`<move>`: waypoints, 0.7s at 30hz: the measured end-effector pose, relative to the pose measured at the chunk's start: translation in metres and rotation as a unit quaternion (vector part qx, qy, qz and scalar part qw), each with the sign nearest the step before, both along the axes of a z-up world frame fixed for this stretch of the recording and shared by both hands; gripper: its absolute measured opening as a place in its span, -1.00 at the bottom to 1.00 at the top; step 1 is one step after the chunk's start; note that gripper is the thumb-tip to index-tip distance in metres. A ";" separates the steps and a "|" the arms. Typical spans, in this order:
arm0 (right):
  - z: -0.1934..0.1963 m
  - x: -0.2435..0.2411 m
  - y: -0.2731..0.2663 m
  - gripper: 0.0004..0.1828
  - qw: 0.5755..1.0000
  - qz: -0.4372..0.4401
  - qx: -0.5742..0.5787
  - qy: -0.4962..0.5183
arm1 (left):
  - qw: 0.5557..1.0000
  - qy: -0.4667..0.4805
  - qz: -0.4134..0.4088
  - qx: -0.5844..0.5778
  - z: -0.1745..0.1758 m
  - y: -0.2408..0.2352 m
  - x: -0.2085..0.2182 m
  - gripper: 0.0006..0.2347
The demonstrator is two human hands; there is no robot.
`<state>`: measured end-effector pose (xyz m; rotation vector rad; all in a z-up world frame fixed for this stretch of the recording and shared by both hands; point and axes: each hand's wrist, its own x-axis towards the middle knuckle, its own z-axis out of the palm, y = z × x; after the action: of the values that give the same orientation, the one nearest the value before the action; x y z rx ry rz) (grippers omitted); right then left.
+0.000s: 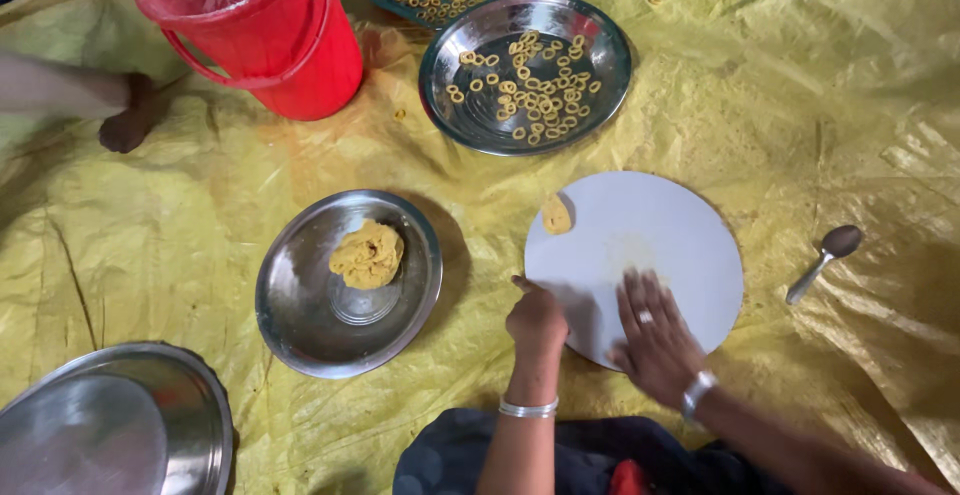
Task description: The person sits on a yellow tarp and repeatedly rolls small pieces of dough into thin strips on a white circular board, then joins the ends to form rings. The finished rings are placed into a nearby metal bowl.
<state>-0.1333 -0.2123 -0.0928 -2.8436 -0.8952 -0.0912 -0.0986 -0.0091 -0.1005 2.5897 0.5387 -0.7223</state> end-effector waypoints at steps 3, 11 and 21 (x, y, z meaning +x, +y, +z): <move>-0.002 -0.012 -0.007 0.10 0.998 0.021 0.061 -0.013 | 1.000 0.001 0.011 0.015 -0.004 -0.005 0.005 -0.14; -0.025 0.164 0.042 0.05 0.992 -0.117 0.032 -0.046 | 1.000 -0.004 0.016 0.020 -0.002 0.000 0.006 -0.18; 0.006 0.069 -0.006 0.13 0.990 0.108 -0.090 0.025 | 0.999 0.002 0.033 0.016 -0.016 -0.005 0.012 -0.15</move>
<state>-0.0647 -0.2178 -0.0870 -2.8711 -1.2506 0.0916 -0.0863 -0.0140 -0.1167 2.5870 0.6404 -0.7025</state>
